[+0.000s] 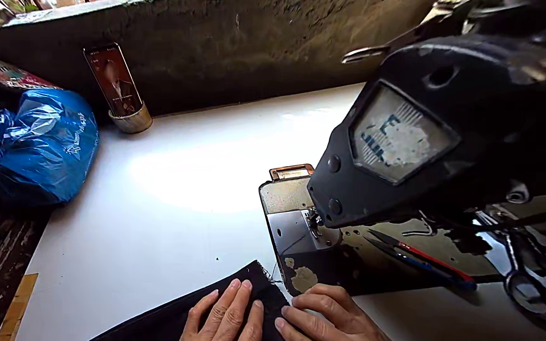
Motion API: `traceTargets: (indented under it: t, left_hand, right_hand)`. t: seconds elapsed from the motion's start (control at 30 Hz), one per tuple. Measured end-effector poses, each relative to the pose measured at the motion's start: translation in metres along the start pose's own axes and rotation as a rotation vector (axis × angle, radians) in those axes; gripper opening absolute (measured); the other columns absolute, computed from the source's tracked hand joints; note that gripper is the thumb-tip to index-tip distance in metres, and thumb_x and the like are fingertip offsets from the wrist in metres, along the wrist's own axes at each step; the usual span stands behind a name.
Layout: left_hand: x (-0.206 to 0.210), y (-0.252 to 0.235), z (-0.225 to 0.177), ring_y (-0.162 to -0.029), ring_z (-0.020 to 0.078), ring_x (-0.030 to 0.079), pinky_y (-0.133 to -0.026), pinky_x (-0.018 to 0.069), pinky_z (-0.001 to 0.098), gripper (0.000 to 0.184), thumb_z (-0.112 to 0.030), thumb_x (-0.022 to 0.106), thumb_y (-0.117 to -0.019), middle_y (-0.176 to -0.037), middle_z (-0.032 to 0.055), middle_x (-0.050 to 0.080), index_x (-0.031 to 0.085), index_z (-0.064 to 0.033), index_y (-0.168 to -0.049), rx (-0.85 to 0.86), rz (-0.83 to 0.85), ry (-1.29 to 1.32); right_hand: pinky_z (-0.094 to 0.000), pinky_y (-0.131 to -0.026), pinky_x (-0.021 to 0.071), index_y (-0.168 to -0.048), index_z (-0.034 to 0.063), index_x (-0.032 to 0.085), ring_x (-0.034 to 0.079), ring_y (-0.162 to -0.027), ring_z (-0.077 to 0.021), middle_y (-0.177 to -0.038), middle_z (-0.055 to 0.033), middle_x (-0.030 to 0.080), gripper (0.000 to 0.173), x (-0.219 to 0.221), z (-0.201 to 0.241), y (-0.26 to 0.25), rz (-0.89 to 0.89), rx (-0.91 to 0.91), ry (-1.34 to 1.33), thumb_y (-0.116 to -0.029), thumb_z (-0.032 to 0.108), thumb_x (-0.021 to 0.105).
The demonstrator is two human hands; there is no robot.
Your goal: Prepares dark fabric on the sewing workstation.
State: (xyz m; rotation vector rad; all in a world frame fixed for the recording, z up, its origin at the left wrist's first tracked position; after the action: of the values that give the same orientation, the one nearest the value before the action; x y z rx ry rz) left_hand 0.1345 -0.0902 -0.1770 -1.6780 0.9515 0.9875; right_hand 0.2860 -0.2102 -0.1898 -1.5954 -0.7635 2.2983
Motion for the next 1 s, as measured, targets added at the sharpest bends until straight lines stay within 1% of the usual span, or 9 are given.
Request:
traceTargets:
  t: [0.1, 0.2, 0.3, 0.43, 0.53, 0.63, 0.7, 0.8, 1.0]
  left_hand:
    - [0.003, 0.0, 0.002, -0.13, 0.022, 0.061, -0.111, 0.0378, 0.0392, 0.035, -0.017, 0.051, -0.1026, -0.132, 0.0119, 0.07, 0.067, -0.0078, -0.132, 0.028, -0.03, -0.016]
    - [0.004, 0.002, 0.001, -0.13, 0.0218, 0.061, -0.112, 0.0377, 0.0391, 0.037, -0.017, 0.048, -0.1033, -0.133, 0.0114, 0.069, 0.066, -0.0077, -0.135, 0.032, -0.03, -0.05]
    - [0.003, 0.002, 0.0, -0.131, 0.0232, 0.06, -0.112, 0.0371, 0.0393, 0.038, -0.018, 0.048, -0.1029, -0.136, 0.0119, 0.068, 0.067, -0.0089, -0.134, 0.031, -0.009, -0.057]
    - [0.003, 0.002, 0.0, -0.132, 0.0249, 0.057, -0.111, 0.0343, 0.0392, 0.038, -0.02, 0.044, -0.1025, -0.137, 0.0128, 0.067, 0.067, -0.009, -0.131, 0.032, 0.018, -0.041]
    - [0.003, 0.003, 0.004, -0.134, 0.0291, 0.055, -0.115, 0.0311, 0.0382, 0.034, -0.021, 0.047, -0.1019, -0.135, 0.0206, 0.066, 0.064, -0.0023, -0.124, 0.008, -0.006, 0.121]
    - [0.001, 0.005, 0.007, -0.131, 0.034, 0.059, -0.116, 0.0382, 0.0354, 0.037, -0.019, 0.058, -0.0974, -0.129, 0.0271, 0.066, 0.063, 0.0061, -0.125, -0.019, -0.068, 0.219]
    - [0.001, 0.006, 0.006, -0.129, 0.0343, 0.06, -0.115, 0.039, 0.0347, 0.038, -0.018, 0.057, -0.0989, -0.129, 0.0262, 0.067, 0.065, 0.0073, -0.126, -0.03, -0.069, 0.155]
    - [0.002, 0.005, 0.005, -0.127, 0.0326, 0.061, -0.114, 0.0391, 0.0351, 0.038, -0.017, 0.053, -0.1001, -0.131, 0.0215, 0.068, 0.068, 0.0019, -0.13, -0.029, -0.034, 0.03]
    - [-0.004, -0.001, 0.007, -0.126, 0.0294, 0.062, -0.11, 0.0411, 0.0341, 0.04, -0.02, 0.053, -0.1003, -0.133, 0.0178, 0.068, 0.068, -0.0024, -0.132, 0.006, 0.039, -0.033]
  right_hand:
    - [-0.0364, -0.098, 0.0388, -0.104, 0.0118, 0.076, 0.06, -0.1, -0.024, -0.099, -0.0068, 0.072, 0.022, -0.002, -0.004, -0.004, 0.024, 0.037, -0.06, -0.1018, 0.005, 0.055]
    - [-0.0379, -0.096, 0.0379, -0.098, 0.0133, 0.071, 0.059, -0.091, -0.0228, -0.089, -0.0052, 0.068, 0.021, -0.004, -0.013, -0.016, 0.021, -0.001, -0.095, -0.1024, 0.007, 0.052]
    - [-0.0368, -0.09, 0.0418, -0.107, 0.014, 0.069, 0.059, -0.082, -0.0205, -0.088, -0.0049, 0.066, 0.022, -0.004, -0.021, -0.036, -0.056, -0.071, -0.052, -0.1042, 0.008, 0.048]
    - [-0.0359, -0.088, 0.0444, -0.115, 0.017, 0.068, 0.061, -0.091, -0.0194, -0.103, -0.0046, 0.068, 0.026, 0.004, -0.033, -0.054, -0.088, -0.16, 0.044, -0.1043, 0.009, 0.046]
    - [-0.036, -0.092, 0.0453, -0.116, 0.0142, 0.071, 0.064, -0.1, -0.0197, -0.112, -0.0034, 0.073, 0.027, 0.017, -0.037, -0.046, -0.057, -0.197, 0.071, -0.1049, 0.008, 0.047]
    - [-0.0357, -0.097, 0.0421, -0.116, 0.0119, 0.072, 0.064, -0.106, -0.0199, -0.117, -0.003, 0.074, 0.028, 0.019, -0.036, -0.039, -0.037, -0.187, 0.077, -0.105, 0.006, 0.047]
    - [-0.0368, -0.097, 0.0417, -0.115, 0.0126, 0.073, 0.064, -0.106, -0.0199, -0.117, -0.0024, 0.075, 0.028, 0.019, -0.036, -0.039, -0.047, -0.174, 0.086, -0.1049, 0.006, 0.047]
    - [-0.0367, -0.098, 0.0411, -0.116, 0.0141, 0.073, 0.063, -0.106, -0.0196, -0.116, -0.0014, 0.074, 0.029, 0.02, -0.038, -0.04, -0.065, -0.144, 0.068, -0.1049, 0.006, 0.047]
    - [-0.0344, -0.099, 0.0424, -0.112, 0.0171, 0.071, 0.063, -0.106, -0.0171, -0.111, 0.0011, 0.073, 0.028, 0.019, -0.046, -0.041, -0.11, -0.103, -0.076, -0.1028, 0.006, 0.047]
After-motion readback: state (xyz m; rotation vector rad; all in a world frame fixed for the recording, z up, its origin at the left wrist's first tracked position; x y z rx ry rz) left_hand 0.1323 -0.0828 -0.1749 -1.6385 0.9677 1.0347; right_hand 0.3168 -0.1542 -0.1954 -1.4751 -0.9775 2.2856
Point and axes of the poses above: each hand's wrist, its own y-axis away from the middle knuckle, its own x-axis out of the palm, z = x × y, the point moved 4 cm from there along -y, towards the middle knuckle
